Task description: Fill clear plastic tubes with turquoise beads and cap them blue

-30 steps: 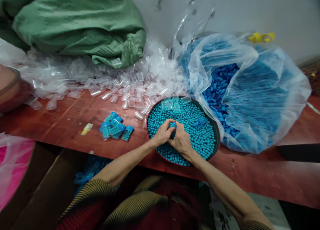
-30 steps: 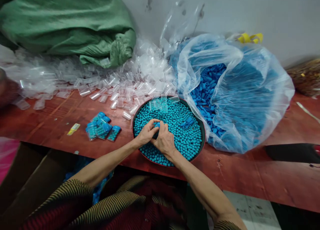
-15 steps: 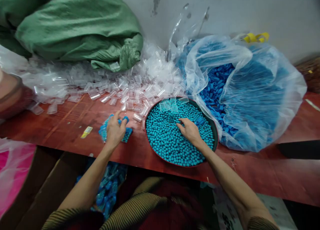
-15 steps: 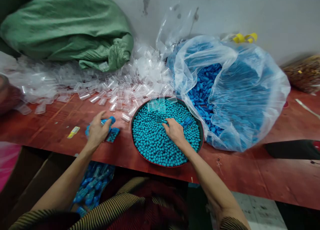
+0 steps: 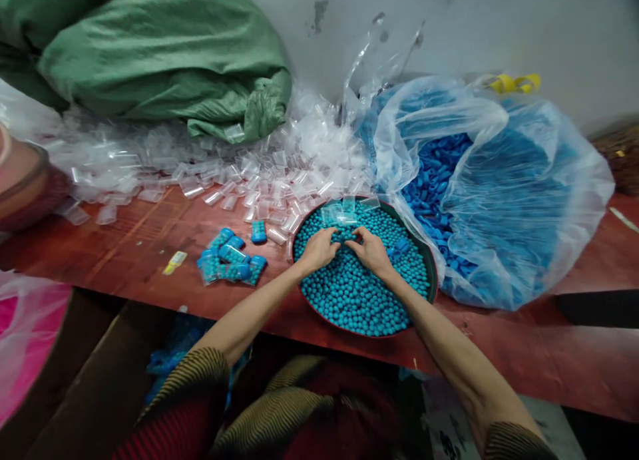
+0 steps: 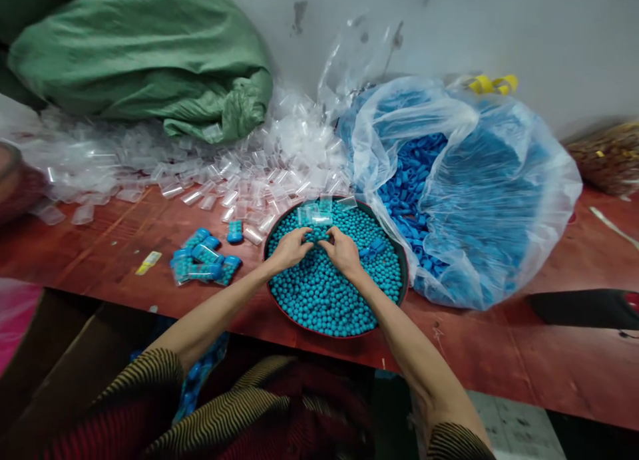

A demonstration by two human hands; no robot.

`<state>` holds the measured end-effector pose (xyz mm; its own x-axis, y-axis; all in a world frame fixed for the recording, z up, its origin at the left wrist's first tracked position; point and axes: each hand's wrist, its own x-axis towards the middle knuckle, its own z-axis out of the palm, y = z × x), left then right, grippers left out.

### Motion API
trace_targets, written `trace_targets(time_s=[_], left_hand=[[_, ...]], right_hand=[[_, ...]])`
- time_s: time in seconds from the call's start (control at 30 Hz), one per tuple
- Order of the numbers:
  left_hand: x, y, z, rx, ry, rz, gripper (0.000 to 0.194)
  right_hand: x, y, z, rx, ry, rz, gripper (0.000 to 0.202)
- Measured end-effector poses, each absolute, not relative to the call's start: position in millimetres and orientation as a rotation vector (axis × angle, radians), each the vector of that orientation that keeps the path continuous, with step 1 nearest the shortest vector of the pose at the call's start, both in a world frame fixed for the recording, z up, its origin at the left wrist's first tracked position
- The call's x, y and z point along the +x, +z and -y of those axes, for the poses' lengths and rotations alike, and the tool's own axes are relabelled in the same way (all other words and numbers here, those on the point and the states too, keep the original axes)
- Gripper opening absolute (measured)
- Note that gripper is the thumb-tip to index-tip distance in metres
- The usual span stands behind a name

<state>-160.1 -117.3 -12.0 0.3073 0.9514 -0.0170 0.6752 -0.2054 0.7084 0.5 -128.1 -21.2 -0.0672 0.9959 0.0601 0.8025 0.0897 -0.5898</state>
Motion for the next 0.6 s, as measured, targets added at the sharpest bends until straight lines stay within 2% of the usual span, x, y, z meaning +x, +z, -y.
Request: trace_targets(time_s=[0.17,0.3,0.47,0.6], left_hand=[[-153.2,-18.8,121.5,2.003,0.554,-1.278,0.024],[-156.9,-13.6,131.7,1.973,0.540,-1.249,0.017],[-159.2,-14.0,139.9,1.879,0.571,-1.244,0.017],[-155.9,-19.5,139.9,1.809,0.599,-1.173,0.018]], right_hand=[[6.3,-25.6,146.2,-1.631,0.770,1.829,0.019],[27.1,-16.6,164.5,-1.659,0.632,2.038,0.024],[84.9,7.3,163.9,-2.023,0.276,1.959,0.030],[99.7,17.7,145.6,-2.478,0.186,1.838,0.039]])
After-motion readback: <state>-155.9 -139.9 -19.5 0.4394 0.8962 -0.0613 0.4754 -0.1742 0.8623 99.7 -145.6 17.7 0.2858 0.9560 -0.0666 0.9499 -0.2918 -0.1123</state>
